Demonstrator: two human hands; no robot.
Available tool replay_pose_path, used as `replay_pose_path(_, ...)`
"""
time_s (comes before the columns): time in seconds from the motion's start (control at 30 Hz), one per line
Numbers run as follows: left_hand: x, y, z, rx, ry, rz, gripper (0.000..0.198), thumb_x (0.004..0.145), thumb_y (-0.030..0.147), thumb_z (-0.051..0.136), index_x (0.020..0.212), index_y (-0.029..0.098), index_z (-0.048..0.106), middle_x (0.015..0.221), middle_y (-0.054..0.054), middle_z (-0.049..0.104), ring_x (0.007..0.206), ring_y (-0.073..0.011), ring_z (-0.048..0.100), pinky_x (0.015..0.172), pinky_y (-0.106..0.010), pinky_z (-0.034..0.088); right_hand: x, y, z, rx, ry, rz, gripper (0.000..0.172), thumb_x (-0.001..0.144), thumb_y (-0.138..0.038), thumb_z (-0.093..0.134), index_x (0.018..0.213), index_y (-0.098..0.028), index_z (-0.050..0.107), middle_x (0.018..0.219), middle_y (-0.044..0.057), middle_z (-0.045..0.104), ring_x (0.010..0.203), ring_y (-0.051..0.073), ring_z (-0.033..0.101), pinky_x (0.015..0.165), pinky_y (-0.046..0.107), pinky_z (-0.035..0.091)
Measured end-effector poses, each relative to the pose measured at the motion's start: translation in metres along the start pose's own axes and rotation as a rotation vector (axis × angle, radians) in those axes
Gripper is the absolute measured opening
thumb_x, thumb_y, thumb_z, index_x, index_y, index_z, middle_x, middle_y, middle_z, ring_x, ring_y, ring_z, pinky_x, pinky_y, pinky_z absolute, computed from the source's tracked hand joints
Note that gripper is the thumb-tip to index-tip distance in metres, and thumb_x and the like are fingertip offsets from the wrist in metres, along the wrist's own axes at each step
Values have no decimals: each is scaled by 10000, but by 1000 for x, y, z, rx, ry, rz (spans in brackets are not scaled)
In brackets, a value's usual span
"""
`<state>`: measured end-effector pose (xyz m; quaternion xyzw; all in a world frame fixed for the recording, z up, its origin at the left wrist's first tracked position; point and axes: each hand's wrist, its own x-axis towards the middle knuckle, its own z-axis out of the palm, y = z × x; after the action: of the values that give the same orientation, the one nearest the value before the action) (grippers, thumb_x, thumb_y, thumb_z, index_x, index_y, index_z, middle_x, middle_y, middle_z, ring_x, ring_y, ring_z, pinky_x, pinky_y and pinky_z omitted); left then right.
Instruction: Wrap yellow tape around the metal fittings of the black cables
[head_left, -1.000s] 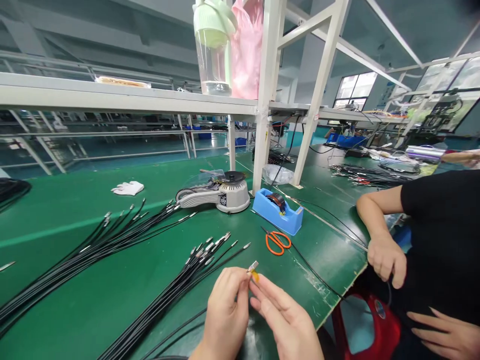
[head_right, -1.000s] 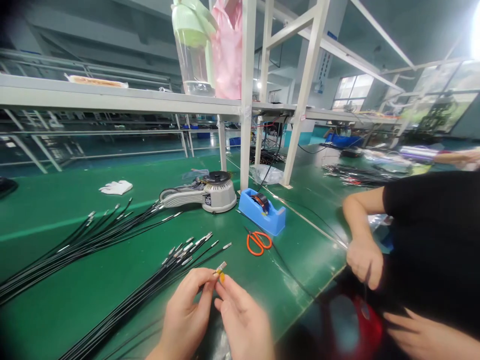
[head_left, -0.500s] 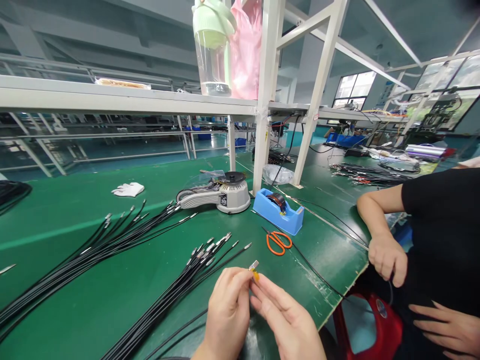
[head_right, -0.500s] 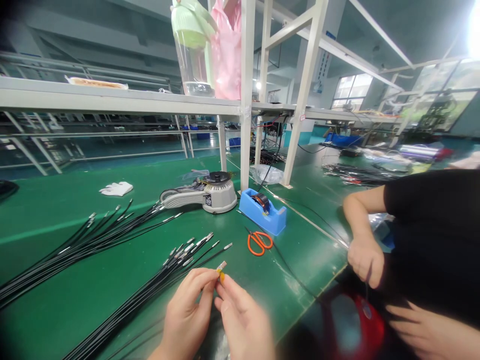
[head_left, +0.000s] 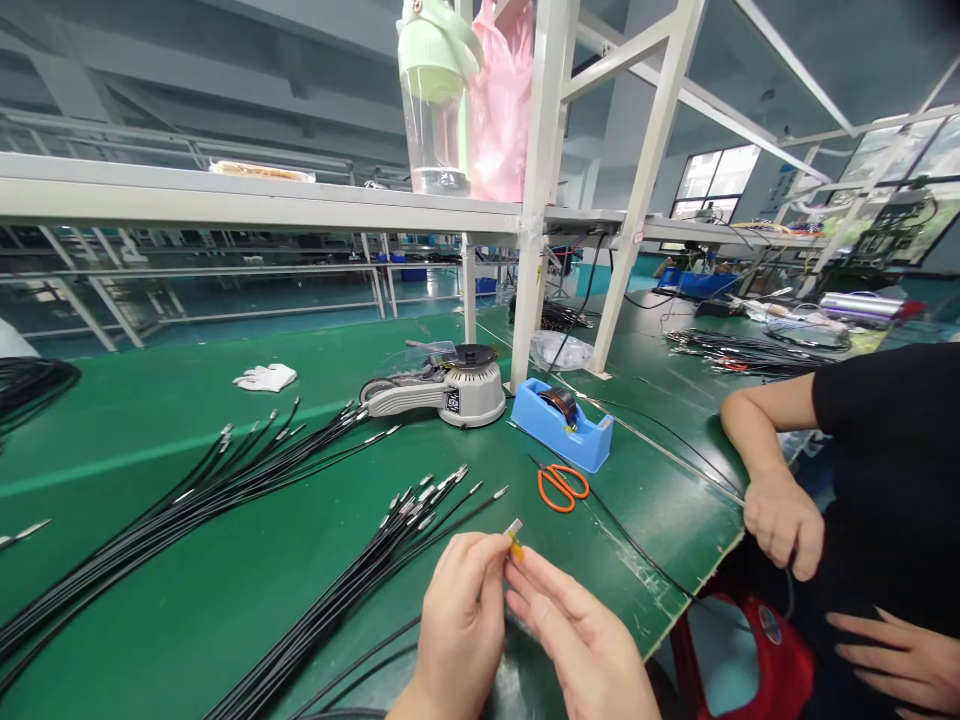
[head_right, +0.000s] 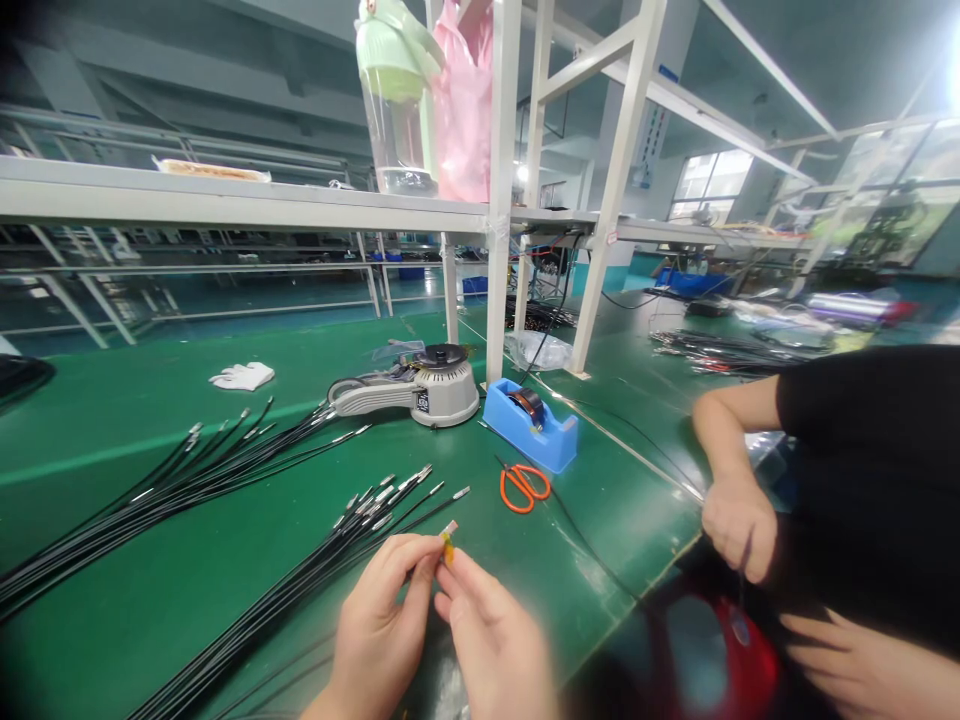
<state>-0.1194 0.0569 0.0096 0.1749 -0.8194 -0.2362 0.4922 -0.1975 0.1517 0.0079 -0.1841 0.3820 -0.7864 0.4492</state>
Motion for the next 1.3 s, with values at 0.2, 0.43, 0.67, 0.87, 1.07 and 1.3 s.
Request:
replay_pose_path(0.2,2,3,1,2,5,11,215,859,99,506,1000,249,569,862,39,605,795,-48,568,719,-129,465,0,-1,-2,-14,-10,3,397,695,-396,731,1033,-190,694,1185,135,596,1135,290,537,980,406,449)
replay_pose_path(0.43,-2,3,2,-17,12,-91,118,871,130,483,835,207,564,781,37,594,720,-57,559,670,-145,461,-1,-5,-1,-30,11,39,437,648,-434,754,1003,-183,708,1140,139,624,1101,285,564,964,394,462)
replay_pose_path(0.67,-1,5,5,-30,54,-238,66,854,224,529,905,224,571,844,27,626,755,-70,600,699,-163,490,9,-12,-1,-214,192,-63,436,639,-442,755,927,-123,679,932,115,682,866,223,649,753,310,544)
replay_pose_path(0.87,5,15,5,-67,41,-397,158,832,299,541,964,214,562,826,7,633,743,-95,615,681,-193,513,17,-12,-2,-367,170,-98,372,705,-449,694,858,-113,649,819,75,662,716,150,609,663,251,513)
replay_pose_path(1.07,-7,17,6,7,-26,-330,74,860,255,514,826,209,561,791,26,606,722,-83,582,669,-187,485,10,-4,4,-262,186,-86,349,688,-438,710,822,-122,651,999,103,658,893,181,613,779,261,504)
replay_pose_path(1.3,-13,17,3,23,36,-29,146,845,91,495,885,212,568,808,15,602,740,-88,565,666,-187,468,9,7,9,-225,204,-97,334,731,-437,674,833,-124,620,916,89,672,890,205,626,816,313,504)
